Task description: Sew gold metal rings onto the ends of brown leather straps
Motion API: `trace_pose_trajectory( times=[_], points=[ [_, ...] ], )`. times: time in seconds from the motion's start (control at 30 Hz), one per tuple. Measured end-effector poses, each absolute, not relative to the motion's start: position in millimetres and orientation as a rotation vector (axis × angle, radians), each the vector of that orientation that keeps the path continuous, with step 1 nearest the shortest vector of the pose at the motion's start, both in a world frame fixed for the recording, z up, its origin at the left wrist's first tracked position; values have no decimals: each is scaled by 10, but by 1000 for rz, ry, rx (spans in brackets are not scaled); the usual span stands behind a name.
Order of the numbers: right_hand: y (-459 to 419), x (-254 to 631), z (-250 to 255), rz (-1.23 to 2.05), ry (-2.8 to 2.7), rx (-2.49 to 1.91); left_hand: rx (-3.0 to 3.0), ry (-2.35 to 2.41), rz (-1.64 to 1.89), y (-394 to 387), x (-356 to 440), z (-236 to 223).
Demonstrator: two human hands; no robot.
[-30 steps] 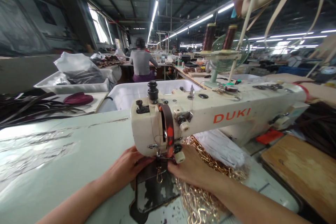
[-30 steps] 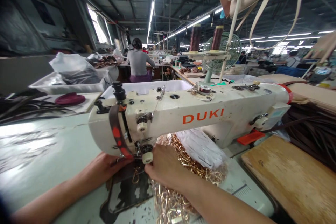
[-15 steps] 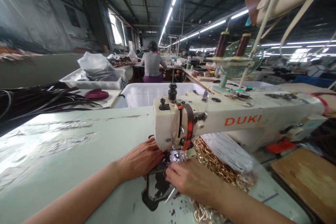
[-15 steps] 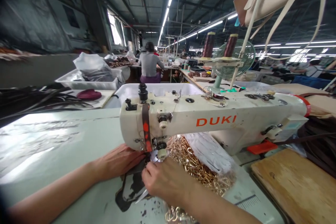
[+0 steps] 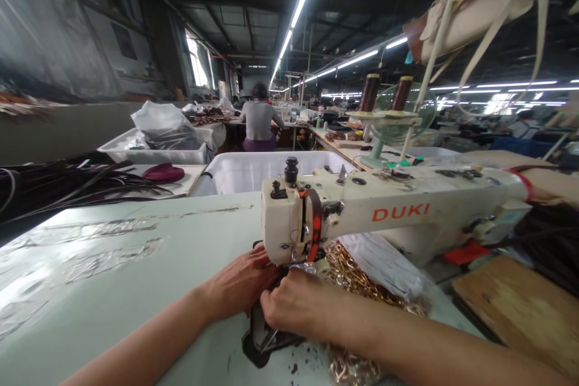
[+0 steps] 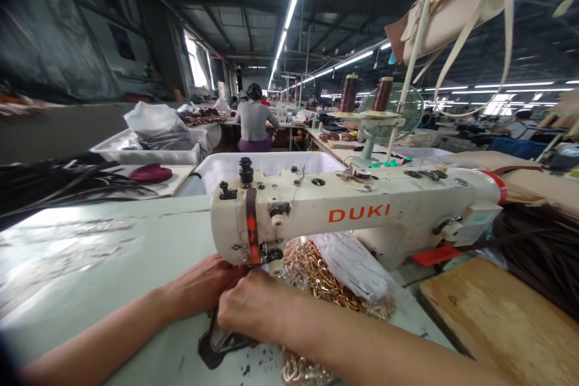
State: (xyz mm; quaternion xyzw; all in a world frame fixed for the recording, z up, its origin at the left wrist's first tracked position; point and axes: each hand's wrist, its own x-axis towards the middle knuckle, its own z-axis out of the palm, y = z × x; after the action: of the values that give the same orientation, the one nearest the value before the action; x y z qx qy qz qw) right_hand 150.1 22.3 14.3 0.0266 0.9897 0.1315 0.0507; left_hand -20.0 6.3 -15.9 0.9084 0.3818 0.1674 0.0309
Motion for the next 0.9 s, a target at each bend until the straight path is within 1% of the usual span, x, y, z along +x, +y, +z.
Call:
trace_pose_trajectory(
  times=[0.07,0.13,0.2,0.3,0.37,0.43,0.6,0.8,0.9],
  points=[
    [249,1567,109,434,3044,181,2799,1179,525,47,-197,-128],
    [241,1681,52,362,3118,380,2802,1197,539,35,-197,-108],
    [195,1793,-12,83,3196,715,2806,1221,550,29,-199,-107],
    [75,1845,-80,-473,3110,1347,2806,1261,566,30,-203,-145],
    [-24,1777,-94,-631,2963,1644,2803,1285,580,31,-207,-186],
    [-121,1653,-93,-587,2850,1791,2810,1292,599,29,-212,-221],
    [-236,1377,-146,-314,2613,2032,2873,1274,677,10,-211,-220],
    [-119,1272,-332,-187,2590,2181,2958,1315,743,-33,-192,-132],
    [-80,1263,-433,-46,2626,2181,2973,1342,741,-46,-204,-125]
  ],
)
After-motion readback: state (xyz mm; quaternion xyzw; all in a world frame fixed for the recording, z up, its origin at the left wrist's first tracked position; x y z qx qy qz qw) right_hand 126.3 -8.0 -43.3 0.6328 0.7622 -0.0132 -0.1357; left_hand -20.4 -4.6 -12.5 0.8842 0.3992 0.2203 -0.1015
